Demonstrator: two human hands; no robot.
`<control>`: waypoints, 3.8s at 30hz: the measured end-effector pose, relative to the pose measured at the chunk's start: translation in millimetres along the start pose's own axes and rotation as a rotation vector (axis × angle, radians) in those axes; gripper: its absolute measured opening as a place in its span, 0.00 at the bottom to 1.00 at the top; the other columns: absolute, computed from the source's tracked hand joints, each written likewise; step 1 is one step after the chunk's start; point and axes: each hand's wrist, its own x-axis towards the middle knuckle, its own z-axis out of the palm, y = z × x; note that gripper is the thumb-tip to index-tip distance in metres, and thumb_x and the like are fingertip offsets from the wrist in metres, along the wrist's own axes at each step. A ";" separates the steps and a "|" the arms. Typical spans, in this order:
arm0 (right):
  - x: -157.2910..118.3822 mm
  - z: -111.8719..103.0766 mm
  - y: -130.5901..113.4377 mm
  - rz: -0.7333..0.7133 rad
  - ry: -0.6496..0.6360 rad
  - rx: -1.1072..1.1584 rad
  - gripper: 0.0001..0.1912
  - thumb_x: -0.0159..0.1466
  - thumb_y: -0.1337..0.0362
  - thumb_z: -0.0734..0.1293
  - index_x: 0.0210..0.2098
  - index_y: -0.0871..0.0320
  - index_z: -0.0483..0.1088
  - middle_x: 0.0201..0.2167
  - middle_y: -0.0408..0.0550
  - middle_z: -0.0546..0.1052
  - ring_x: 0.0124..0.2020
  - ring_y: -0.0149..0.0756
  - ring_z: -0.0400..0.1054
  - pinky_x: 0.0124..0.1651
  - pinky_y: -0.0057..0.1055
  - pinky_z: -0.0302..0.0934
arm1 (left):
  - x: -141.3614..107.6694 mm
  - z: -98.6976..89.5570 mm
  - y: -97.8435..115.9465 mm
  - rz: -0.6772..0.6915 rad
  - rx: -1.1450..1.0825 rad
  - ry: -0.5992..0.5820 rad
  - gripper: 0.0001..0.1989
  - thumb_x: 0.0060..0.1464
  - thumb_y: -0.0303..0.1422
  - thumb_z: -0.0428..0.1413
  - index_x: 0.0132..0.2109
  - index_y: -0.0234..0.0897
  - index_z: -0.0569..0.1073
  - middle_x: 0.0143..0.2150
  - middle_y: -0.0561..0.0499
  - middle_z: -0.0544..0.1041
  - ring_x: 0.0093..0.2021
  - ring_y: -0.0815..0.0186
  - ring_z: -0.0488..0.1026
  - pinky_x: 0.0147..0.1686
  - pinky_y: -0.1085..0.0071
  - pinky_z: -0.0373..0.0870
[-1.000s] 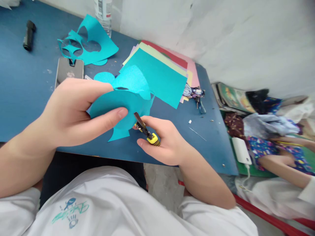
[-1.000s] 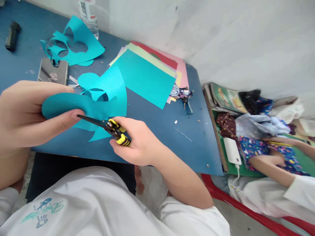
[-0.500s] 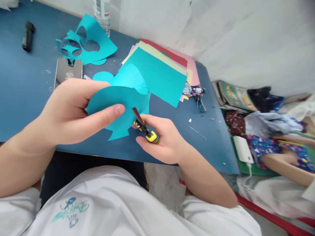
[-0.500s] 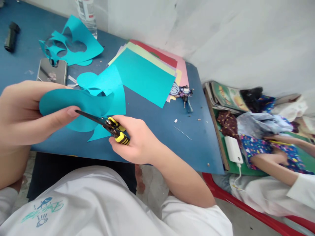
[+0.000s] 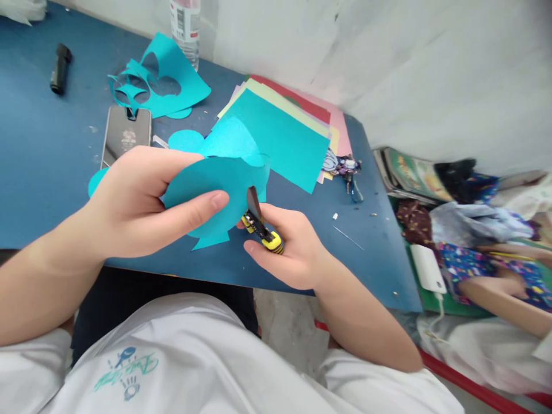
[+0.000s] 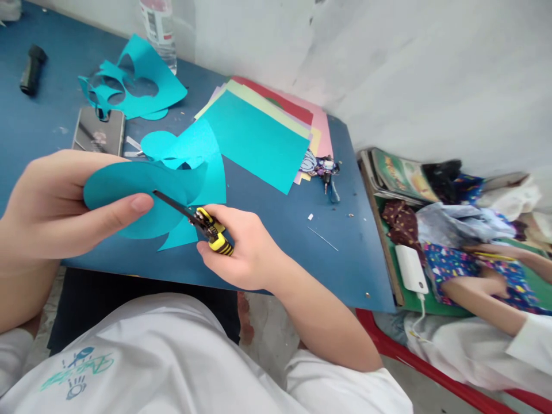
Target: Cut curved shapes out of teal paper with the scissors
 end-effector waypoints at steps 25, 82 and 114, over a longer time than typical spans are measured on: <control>-1.0 0.5 -1.2 0.190 -0.061 0.318 0.07 0.70 0.63 0.75 0.47 0.56 0.78 0.40 0.49 0.86 0.38 0.40 0.78 0.46 0.39 0.74 | -0.5 -3.4 3.2 -0.081 0.069 -0.111 0.18 0.73 0.29 0.58 0.32 0.41 0.65 0.26 0.59 0.61 0.27 0.70 0.54 0.26 0.70 0.56; 2.0 -2.1 -2.9 0.090 -0.038 0.202 0.08 0.67 0.66 0.73 0.46 0.57 0.78 0.36 0.44 0.84 0.33 0.34 0.72 0.39 0.31 0.68 | 4.0 -7.6 2.8 -0.160 -0.090 -0.280 0.16 0.70 0.28 0.58 0.31 0.40 0.69 0.25 0.58 0.66 0.25 0.71 0.60 0.24 0.75 0.62; -1.3 -4.4 -7.4 0.143 -0.040 0.195 0.03 0.68 0.68 0.72 0.42 0.57 0.76 0.32 0.42 0.82 0.31 0.34 0.74 0.39 0.32 0.69 | 0.8 -5.8 2.4 -0.125 -0.129 -0.225 0.17 0.74 0.26 0.59 0.31 0.37 0.70 0.26 0.61 0.66 0.26 0.75 0.60 0.28 0.80 0.66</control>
